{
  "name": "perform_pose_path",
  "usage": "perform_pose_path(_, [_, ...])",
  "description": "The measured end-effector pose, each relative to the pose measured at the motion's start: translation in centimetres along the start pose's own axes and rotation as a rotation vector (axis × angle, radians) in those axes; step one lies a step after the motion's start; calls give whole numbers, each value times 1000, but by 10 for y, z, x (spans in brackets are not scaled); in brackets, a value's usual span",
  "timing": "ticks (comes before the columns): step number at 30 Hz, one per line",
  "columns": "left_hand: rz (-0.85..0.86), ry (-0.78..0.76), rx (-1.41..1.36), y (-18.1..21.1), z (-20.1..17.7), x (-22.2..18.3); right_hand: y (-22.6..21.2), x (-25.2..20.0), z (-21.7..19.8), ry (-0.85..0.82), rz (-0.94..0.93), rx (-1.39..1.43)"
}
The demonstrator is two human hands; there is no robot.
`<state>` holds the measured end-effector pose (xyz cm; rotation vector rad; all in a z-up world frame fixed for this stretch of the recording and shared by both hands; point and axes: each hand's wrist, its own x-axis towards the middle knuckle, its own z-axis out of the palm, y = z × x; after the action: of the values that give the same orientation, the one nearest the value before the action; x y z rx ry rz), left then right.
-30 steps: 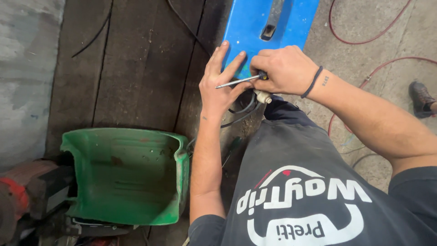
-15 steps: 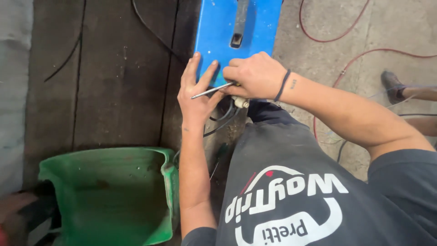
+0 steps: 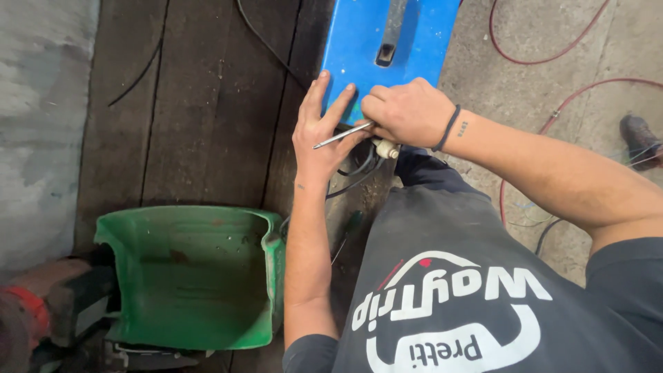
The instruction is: Repairing electronic devices by unscrewing and removing their metal casings for inspection.
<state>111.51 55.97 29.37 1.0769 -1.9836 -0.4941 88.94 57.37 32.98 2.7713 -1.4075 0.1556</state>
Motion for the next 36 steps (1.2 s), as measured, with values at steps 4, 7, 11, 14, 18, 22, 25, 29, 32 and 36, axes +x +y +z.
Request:
perform_pose_path(4, [14, -14, -10, 9, -20, 4, -1, 0, -40, -7, 22, -45])
perform_pose_path(7, [-30, -161, -186, 13, -53, 11, 8, 4, -102, -192, 182, 109])
perform_pose_path(11, [60, -166, -338, 40, -79, 33, 4, 6, -166, -436, -19, -231])
perform_pose_path(14, [190, -391, -231, 47, -64, 47, -6, 22, -203, -296, -162, -498])
perform_pose_path(18, [167, -425, -570, 32, -41, 52, -10, 50, -222, -308, -235, -478])
perform_pose_path(22, [165, -452, -573, 20, -36, 50, 9, 63, -197, -239, -329, -187])
perform_pose_path(25, [180, -446, -533, 24, -39, 54, 8, 69, -194, -208, -385, -278])
perform_pose_path(29, [147, -425, -480, 23, -36, 52, 8, 71, -186, -269, -405, -287])
perform_pose_path(32, [148, -431, -461, 24, -40, 53, 5, 74, -192, -281, -409, -266])
perform_pose_path(36, [186, -420, -446, 16, -35, 53, -1, 77, -207, -337, -450, -269])
